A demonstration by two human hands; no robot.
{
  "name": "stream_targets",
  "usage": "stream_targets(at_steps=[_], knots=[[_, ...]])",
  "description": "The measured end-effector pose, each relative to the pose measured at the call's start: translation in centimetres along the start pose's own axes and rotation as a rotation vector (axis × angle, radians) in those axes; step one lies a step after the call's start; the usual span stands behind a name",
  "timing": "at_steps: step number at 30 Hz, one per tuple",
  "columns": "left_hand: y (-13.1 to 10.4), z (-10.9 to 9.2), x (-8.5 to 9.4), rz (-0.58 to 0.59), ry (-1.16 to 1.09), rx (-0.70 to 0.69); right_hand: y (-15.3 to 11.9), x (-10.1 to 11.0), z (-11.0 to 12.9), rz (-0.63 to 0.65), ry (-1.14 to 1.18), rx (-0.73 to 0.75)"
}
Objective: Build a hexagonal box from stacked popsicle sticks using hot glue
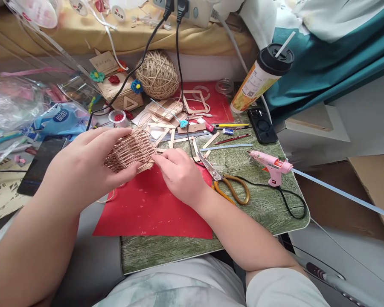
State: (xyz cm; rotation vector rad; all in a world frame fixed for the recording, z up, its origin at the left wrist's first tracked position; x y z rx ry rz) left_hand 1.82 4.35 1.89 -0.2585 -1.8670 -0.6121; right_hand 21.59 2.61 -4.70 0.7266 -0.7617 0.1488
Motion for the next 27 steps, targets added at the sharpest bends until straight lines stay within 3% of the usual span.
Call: stream_targets(at_steps=[6,21,27], knots=[[0.0,0.0,0.1,-0.003,-0.017,0.005,-1.0,-0.2,0.0,-0.081,-0.061,0.095],[0.0,-0.1,0.3,0.005,-0.027,0.023,-1.6,0.6,0.4,-0.107,-0.119,0.216],[0.1,-0.2,0.2,0.005,-0.016,0.007,-2.0,0.4,-0.4,-0.054,-0.104,0.185]])
Point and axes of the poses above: each hand's wrist, its own y-axis towards the middle knuckle, its own x-axis out of the back of the hand, z = x × y, the point moved 5 cm from there along y, towards the middle knuckle, and after that the axes turned 4 degrees about -x, right-handed, at the moved point
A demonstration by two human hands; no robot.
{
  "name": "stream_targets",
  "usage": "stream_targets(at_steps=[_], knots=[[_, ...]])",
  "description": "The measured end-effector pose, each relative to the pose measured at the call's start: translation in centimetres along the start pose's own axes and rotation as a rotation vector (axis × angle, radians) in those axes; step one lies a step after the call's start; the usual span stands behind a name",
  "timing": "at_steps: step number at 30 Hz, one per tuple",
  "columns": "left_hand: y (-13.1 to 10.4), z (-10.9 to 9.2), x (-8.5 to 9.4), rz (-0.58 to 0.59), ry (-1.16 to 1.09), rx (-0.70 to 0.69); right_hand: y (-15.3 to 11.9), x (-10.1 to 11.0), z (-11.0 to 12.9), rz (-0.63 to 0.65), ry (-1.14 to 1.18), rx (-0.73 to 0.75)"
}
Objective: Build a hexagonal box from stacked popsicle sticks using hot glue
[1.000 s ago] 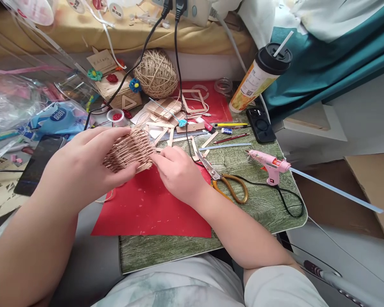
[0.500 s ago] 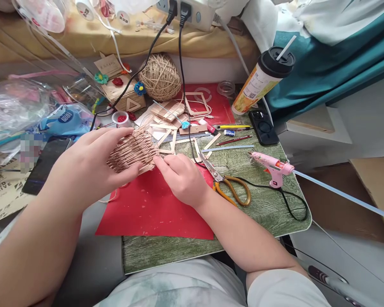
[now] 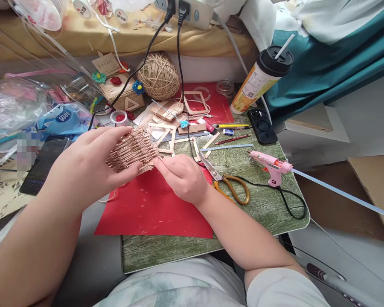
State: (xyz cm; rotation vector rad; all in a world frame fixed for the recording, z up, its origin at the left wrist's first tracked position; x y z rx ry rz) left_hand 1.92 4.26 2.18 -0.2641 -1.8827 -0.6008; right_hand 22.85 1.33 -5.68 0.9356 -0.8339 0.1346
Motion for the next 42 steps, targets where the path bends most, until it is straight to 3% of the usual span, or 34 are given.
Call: stream_targets(at_steps=[3,9,18,25,30,35,37,42], knots=[[0.0,0.0,0.0,-0.003,0.005,0.012,-0.1,0.0,-0.3,0.013,0.022,-0.031],[0.0,0.3,-0.1,-0.008,0.005,0.019,0.3,0.4,0.0,-0.085,0.064,-0.005],[0.0,0.1,-0.4,0.01,-0.005,-0.007,2.9,2.8,-1.3,-0.086,0.144,-0.183],[-0.1,-0.1,-0.3,0.006,-0.013,0.013,3.2,1.6,-1.8,0.003,0.336,-0.414],[-0.1,-0.1,-0.3,0.014,0.01,0.004,3.6,1.5,-0.5,0.079,0.385,-0.388],[-0.2,-0.8,-0.5,0.001,0.057,0.013,3.6,1.1,0.3,0.089,0.397,-0.586],[-0.2,-1.2,-0.5,-0.01,0.078,0.022,3.7,0.9,0.5,0.091,0.344,-0.575],[-0.3,-1.4,-0.4,-0.009,0.12,0.026,4.1,0.8,1.0,0.072,0.289,-0.365]])
Point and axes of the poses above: each hand's wrist, its own y-axis towards the middle knuckle, its own x-axis out of the back of the hand, z = x × y, the point moved 5 cm from there along y, towards the middle knuckle, and after that the axes turned 4 degrees about -x, right-handed, at the moved point
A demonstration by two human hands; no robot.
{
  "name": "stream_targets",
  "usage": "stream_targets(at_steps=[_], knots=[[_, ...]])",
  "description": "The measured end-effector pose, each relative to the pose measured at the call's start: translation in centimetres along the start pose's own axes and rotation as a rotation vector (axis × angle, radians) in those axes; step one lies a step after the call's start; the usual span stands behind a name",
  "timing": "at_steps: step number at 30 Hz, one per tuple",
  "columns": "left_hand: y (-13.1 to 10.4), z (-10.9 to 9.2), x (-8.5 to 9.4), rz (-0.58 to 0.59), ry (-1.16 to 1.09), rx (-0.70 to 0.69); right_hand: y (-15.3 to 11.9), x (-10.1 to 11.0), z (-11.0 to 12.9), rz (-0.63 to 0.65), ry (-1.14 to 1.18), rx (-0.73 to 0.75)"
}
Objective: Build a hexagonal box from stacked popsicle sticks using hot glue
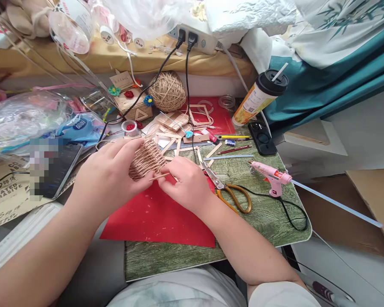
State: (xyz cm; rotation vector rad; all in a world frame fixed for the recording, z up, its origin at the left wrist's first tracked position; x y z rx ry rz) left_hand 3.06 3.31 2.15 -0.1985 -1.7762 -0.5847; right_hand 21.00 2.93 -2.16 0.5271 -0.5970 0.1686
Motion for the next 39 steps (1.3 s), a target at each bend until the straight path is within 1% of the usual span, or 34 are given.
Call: stream_targets(at_steps=[3,7,12,14,18,20,23,25,27,28,29,31,33,36,39], knots=[[0.0,0.3,0.1,-0.002,0.001,0.02,0.0,-0.2,0.2,0.028,-0.03,0.045],[0.1,0.6,0.1,0.005,-0.009,0.036,-0.2,-0.3,0.6,0.088,-0.145,0.147],[0.2,0.6,0.2,0.01,0.0,0.026,-0.7,0.2,0.7,0.103,-0.164,0.293],[0.2,0.5,0.2,0.007,0.014,0.022,-0.9,0.1,0.6,0.111,-0.181,0.304],[0.1,0.5,0.1,0.001,0.033,0.02,-1.3,-0.7,0.4,0.132,-0.204,0.218],[0.0,0.5,0.1,0.005,0.033,0.023,-1.3,-0.8,0.5,0.129,-0.171,0.153],[0.0,0.6,0.0,0.01,0.026,0.034,-0.7,0.2,0.3,0.058,-0.088,0.028],[0.1,0.7,0.0,0.015,0.004,0.038,-0.1,1.2,-0.2,0.061,-0.066,-0.038],[0.2,0.9,0.1,0.017,-0.026,0.037,0.6,1.9,-0.8,0.118,-0.088,-0.044],[0.2,1.1,0.1,0.021,-0.041,0.034,0.8,2.2,-1.1,0.126,-0.099,-0.032],[0.3,1.4,0.1,0.026,-0.053,0.031,1.0,2.5,-1.3,0.115,-0.1,-0.022],[0.4,1.9,0.1,0.032,-0.073,0.026,1.2,2.8,-1.4,0.053,-0.063,-0.037],[0.4,2.4,0.2,0.033,-0.082,0.027,1.2,2.4,-1.3,0.016,0.014,-0.114],[0.4,2.5,0.3,0.026,-0.077,0.039,0.9,1.0,-0.7,0.072,0.113,-0.238],[0.3,1.9,0.2,0.023,-0.076,0.038,1.0,0.7,-0.3,0.113,0.125,-0.284]])
Point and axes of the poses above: each hand's wrist, its own y-axis towards the middle knuckle, its own x-axis out of the back of the hand, z = x × y, the point moved 5 cm from there along y, towards the middle knuckle, and after that the axes turned 4 degrees about -x, right-handed, at the moved point
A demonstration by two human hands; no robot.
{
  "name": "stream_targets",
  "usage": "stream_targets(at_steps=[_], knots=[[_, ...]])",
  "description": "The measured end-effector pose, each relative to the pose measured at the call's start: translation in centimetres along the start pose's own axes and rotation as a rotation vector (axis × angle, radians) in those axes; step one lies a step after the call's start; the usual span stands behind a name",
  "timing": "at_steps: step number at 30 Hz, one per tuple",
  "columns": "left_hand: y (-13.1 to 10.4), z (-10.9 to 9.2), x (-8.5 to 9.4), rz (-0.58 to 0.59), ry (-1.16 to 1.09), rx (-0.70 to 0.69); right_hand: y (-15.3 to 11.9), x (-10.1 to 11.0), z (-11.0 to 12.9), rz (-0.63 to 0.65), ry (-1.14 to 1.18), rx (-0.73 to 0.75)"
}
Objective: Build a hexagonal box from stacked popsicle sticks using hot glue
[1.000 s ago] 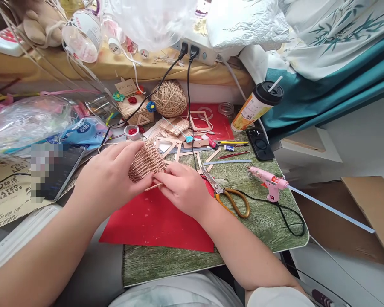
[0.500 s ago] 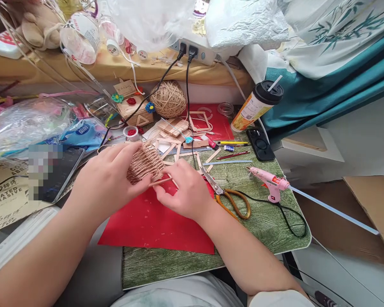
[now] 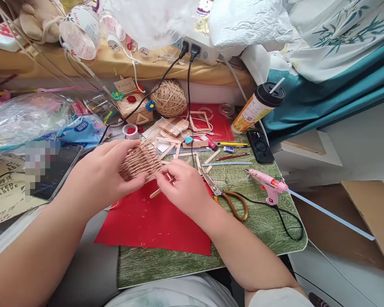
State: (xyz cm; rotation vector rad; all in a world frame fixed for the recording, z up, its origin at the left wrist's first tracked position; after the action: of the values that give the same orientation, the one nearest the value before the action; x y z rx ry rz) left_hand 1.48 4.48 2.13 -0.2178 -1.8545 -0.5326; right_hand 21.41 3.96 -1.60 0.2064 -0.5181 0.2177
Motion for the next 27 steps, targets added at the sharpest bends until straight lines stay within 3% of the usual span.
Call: stream_targets(at_steps=[3,7,9,12,16,21,27], knots=[[0.0,-0.5,-0.2,0.014,-0.019,-0.018,0.1,1.0,-1.0,0.03,-0.008,-0.081],[0.2,0.0,-0.5,0.026,-0.058,-0.016,-0.3,2.1,-2.4,0.166,0.049,-0.185],[0.2,0.4,-0.5,0.027,-0.064,-0.003,-0.2,2.7,-2.0,0.149,-0.02,-0.094],[0.2,0.7,-0.4,0.045,-0.065,0.003,0.5,3.5,-0.4,0.074,-0.166,0.168],[0.4,0.9,-0.3,0.056,-0.087,0.01,1.2,3.1,1.0,0.181,-0.328,0.421],[0.7,1.4,-0.5,0.064,-0.122,-0.022,1.4,2.7,1.1,0.185,-0.447,0.449],[0.7,2.3,-0.5,0.079,-0.176,-0.016,1.3,1.8,0.6,0.201,-0.369,0.498]])
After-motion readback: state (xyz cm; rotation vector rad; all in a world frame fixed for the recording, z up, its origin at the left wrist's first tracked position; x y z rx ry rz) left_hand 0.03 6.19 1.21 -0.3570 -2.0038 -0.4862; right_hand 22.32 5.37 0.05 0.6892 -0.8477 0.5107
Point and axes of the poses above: each hand's wrist, its own y-axis towards the middle knuckle, its own x-axis out of the back of the hand, z = x × y, the point moved 5 cm from there along y, towards the middle knuckle, and after that the axes turned 4 degrees about -x, right-handed, at the moved point
